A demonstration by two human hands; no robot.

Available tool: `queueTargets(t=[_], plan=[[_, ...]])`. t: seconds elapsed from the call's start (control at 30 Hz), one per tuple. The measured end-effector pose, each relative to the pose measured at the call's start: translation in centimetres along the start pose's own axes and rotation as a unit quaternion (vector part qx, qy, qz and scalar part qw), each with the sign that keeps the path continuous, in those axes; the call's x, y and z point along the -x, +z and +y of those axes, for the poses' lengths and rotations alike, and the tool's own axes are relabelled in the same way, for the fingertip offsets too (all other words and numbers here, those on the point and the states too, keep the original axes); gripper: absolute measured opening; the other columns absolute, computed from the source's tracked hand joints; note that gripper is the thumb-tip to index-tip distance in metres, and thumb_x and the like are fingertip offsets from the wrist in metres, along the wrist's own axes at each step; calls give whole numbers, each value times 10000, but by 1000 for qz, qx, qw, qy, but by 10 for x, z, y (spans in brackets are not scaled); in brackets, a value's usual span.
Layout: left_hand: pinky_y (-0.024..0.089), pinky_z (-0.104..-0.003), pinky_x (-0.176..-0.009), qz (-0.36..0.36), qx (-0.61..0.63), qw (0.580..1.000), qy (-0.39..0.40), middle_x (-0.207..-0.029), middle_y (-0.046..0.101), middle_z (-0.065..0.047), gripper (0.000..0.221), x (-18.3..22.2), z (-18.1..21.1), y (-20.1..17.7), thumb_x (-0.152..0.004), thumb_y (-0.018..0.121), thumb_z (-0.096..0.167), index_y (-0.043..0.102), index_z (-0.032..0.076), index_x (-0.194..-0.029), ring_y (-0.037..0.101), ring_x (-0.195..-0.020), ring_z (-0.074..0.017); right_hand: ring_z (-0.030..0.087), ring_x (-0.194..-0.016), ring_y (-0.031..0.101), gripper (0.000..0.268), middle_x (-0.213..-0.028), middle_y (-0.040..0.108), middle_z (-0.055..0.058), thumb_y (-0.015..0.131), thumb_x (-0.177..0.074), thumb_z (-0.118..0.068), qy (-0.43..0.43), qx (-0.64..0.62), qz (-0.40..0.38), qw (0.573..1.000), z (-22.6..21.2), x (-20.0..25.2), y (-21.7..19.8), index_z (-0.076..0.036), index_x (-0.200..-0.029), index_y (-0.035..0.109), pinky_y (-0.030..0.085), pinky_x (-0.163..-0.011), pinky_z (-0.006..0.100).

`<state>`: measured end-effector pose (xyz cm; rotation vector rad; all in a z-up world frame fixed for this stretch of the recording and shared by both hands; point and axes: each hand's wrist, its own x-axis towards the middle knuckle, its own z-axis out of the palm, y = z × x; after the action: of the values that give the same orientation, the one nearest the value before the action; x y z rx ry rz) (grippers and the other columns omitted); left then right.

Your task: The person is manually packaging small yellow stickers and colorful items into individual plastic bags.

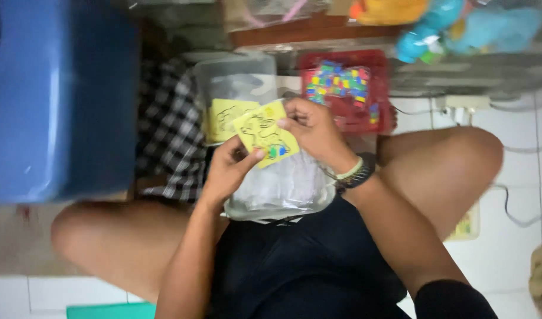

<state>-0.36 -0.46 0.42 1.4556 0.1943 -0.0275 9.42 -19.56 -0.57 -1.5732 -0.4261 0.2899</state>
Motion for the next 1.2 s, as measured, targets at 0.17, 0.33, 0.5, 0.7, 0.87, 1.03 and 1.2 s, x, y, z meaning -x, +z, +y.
queueTargets(t=[0.17, 0.33, 0.5, 0.7, 0.87, 1.03, 1.2], plan=[[533, -377, -784, -62, -119, 991, -24, -840, 619, -122, 309, 5, -28, -9, -839, 857, 173, 664, -22, -981, 585, -856, -200, 166, -807, 652, 153, -822, 671, 108, 752, -932, -116, -110, 4, 82, 991, 12, -10, -18, -11, -1013, 675, 556, -739, 367], [517, -324, -968, -97, -161, 974, -129, -1199, 718, -199, 175, 1, -41, 1, -890, 641, -40, 624, -69, -1062, 662, -1101, -247, 127, -642, 598, 166, -816, 699, 23, 695, -848, -113, -162, 57, 155, 973, -37, 0, -55, -61, -1000, 657, 495, -616, 289], [529, -408, -985, -81, -218, 964, -126, -1309, 619, -213, 398, 10, -46, 11, -994, 550, 38, 523, -89, -1369, 613, -1106, -291, 52, -573, 520, 89, -855, 723, -97, 600, -1032, -319, -312, -13, 226, 923, -64, 25, -123, -315, -1119, 614, 425, -572, 214], [515, -406, -988, -49, -436, 895, -84, -1198, 675, -192, 307, 23, -49, 36, -975, 646, 23, 646, -52, -1272, 636, -1099, -277, 108, -729, 658, 156, -908, 733, 57, 735, -955, -128, -147, 40, 507, 848, -31, 189, -287, -17, -1059, 700, 562, -617, 242], [525, -425, -924, -105, -564, 818, 36, -1242, 662, -188, 407, 24, -85, 31, -912, 729, 74, 655, -27, -1299, 639, -1054, -322, 180, -684, 527, 85, -832, 648, 97, 708, -950, 40, -41, 347, 567, 746, 47, 335, -347, 75, -1017, 668, 475, -630, 326], [505, -466, -1003, -186, -621, 747, 148, -1307, 627, -243, 492, 23, -100, 42, -772, 793, 44, 683, -72, -1237, 612, -1172, -397, 202, -643, 591, 220, -862, 736, 108, 675, -847, 86, 124, 401, 528, 739, 194, 414, -320, 35, -1049, 744, 508, -628, 326], [514, -468, -971, -174, -680, 695, 153, -1378, 576, -168, 593, 25, -111, 34, -768, 812, 178, 672, 49, -1330, 584, -1213, -380, 229, -821, 725, 131, -997, 781, 79, 669, -947, -45, 370, 216, 391, 815, 257, 397, -250, -74, -1053, 740, 593, -782, 341]])
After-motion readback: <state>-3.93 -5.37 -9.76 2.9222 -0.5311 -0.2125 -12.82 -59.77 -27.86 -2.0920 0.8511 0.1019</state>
